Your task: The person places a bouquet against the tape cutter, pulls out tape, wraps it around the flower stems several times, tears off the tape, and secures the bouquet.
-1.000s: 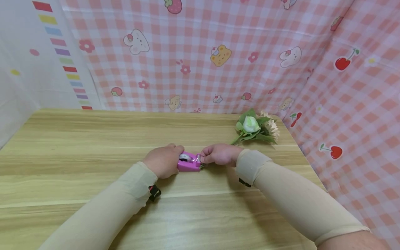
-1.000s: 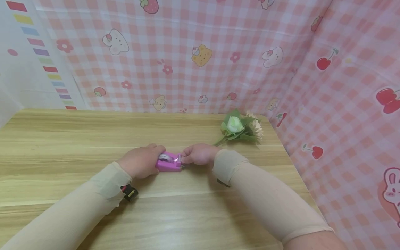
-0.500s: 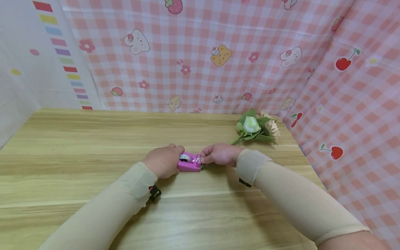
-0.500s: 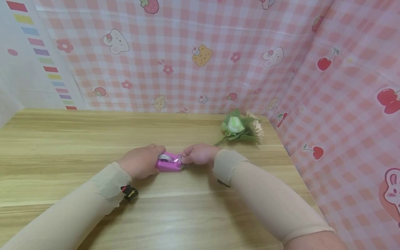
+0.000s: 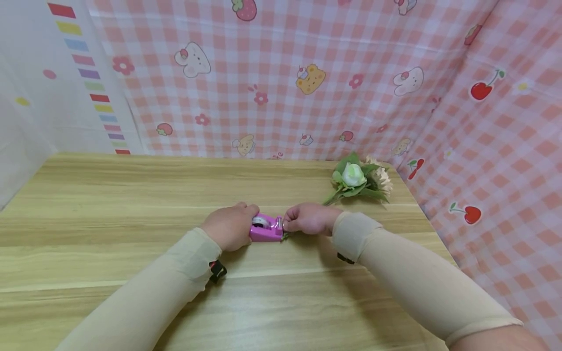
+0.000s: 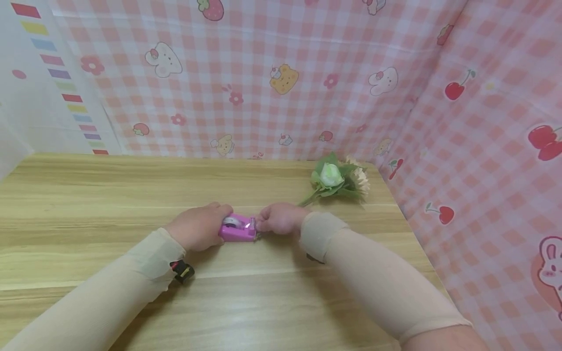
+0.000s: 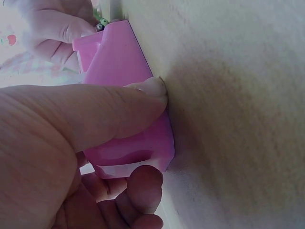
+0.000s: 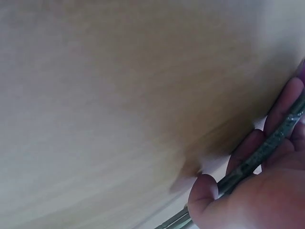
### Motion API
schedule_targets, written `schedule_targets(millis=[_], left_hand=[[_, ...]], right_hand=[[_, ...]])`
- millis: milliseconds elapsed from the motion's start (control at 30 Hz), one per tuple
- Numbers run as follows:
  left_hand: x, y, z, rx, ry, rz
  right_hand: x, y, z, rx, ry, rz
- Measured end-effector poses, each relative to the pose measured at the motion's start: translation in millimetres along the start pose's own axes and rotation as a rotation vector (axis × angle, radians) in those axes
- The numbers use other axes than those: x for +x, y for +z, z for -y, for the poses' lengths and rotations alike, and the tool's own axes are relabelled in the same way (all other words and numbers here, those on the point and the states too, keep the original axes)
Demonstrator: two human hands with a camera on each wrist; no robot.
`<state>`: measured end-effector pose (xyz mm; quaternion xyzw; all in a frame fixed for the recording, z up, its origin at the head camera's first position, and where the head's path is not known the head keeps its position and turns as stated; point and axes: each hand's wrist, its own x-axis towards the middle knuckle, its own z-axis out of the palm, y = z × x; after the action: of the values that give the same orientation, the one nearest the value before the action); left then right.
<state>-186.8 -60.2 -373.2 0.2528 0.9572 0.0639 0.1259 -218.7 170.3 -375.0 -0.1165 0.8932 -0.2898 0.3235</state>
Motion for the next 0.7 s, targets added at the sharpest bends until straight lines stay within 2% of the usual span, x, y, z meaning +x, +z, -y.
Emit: schedule_targets(millis=[300,567,700], left_hand=[[-0.6,-0.9,0.4,0.000,0.002,0.002],[-1.3,-1.9,0.2,0.000,0.000,0.005],[-2.1,-1.4,0.7,0.006,0.006,-0.003]], right_hand=[[-0.3,6.0,-2.1,-0.009,0.039,-0.085],[-5.3,9.7,-1.4,0.031,0.008,-0.137],[-10.3,10.5,-0.1,0.015,0.003,-0.153]])
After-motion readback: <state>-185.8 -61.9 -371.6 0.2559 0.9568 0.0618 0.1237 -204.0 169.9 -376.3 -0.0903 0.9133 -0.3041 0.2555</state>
